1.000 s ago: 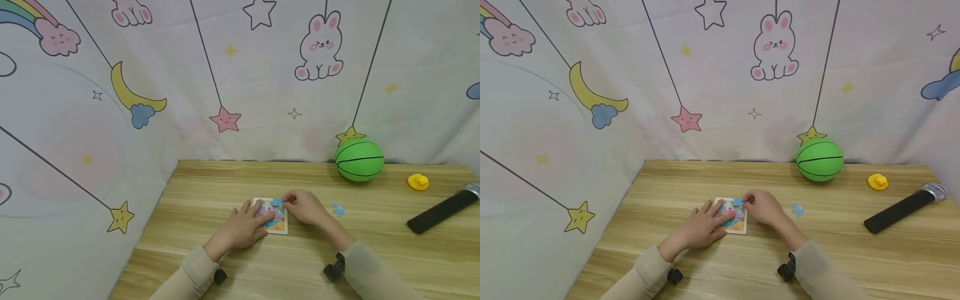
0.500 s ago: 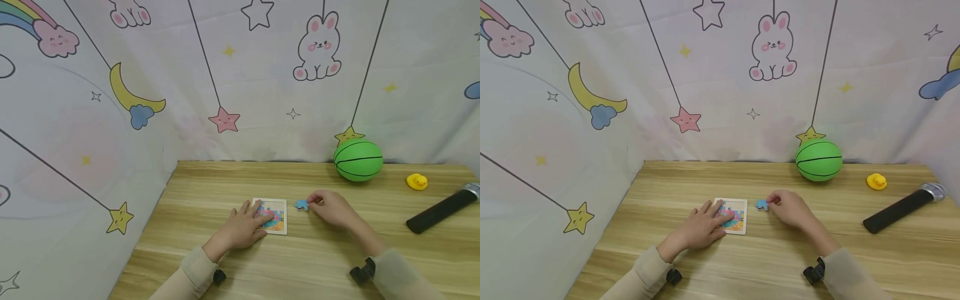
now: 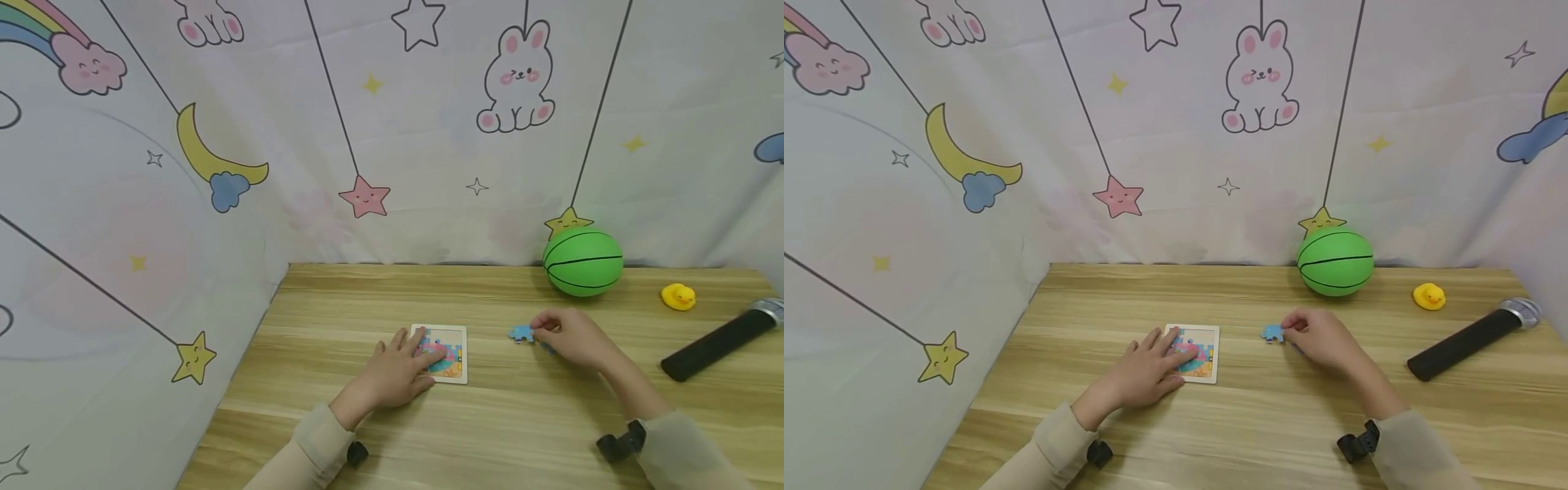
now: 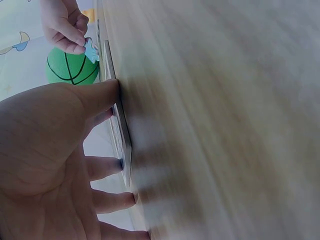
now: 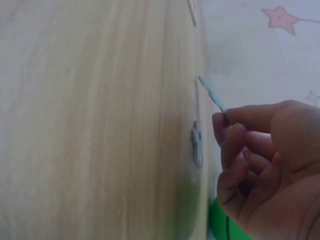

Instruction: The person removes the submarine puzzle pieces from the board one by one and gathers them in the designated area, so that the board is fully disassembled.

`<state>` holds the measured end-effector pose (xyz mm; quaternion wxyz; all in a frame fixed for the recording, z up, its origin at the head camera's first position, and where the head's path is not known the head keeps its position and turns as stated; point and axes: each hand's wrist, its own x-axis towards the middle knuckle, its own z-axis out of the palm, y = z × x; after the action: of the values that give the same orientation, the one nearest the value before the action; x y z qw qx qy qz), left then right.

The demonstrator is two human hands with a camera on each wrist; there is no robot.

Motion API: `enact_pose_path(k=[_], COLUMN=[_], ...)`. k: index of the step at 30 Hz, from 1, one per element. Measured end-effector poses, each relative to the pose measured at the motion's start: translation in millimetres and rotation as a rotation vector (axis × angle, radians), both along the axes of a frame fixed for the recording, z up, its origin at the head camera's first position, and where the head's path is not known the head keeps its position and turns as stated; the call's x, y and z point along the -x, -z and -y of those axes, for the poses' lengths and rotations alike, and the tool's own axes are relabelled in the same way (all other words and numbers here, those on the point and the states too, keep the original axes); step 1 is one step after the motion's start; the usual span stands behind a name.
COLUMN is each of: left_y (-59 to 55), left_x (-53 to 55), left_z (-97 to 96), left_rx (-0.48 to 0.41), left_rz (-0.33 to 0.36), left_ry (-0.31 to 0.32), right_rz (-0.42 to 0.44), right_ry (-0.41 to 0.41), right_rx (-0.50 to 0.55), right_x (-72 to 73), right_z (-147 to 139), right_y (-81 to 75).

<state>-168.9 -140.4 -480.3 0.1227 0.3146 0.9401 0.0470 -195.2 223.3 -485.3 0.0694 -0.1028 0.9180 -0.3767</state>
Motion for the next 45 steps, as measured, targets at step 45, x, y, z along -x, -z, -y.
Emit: enact_pose_path(k=[45], left_y=[3.8], left_x=[3.3], left_z=[20.1], left_rx=[-0.049], left_rz=[0.002], left_ry=[-0.022], right_rz=[-0.012], right_ry=[-0.037], right_rx=[-0.001], right_x=[1.3], right_z=[49], right_y=[2.0])
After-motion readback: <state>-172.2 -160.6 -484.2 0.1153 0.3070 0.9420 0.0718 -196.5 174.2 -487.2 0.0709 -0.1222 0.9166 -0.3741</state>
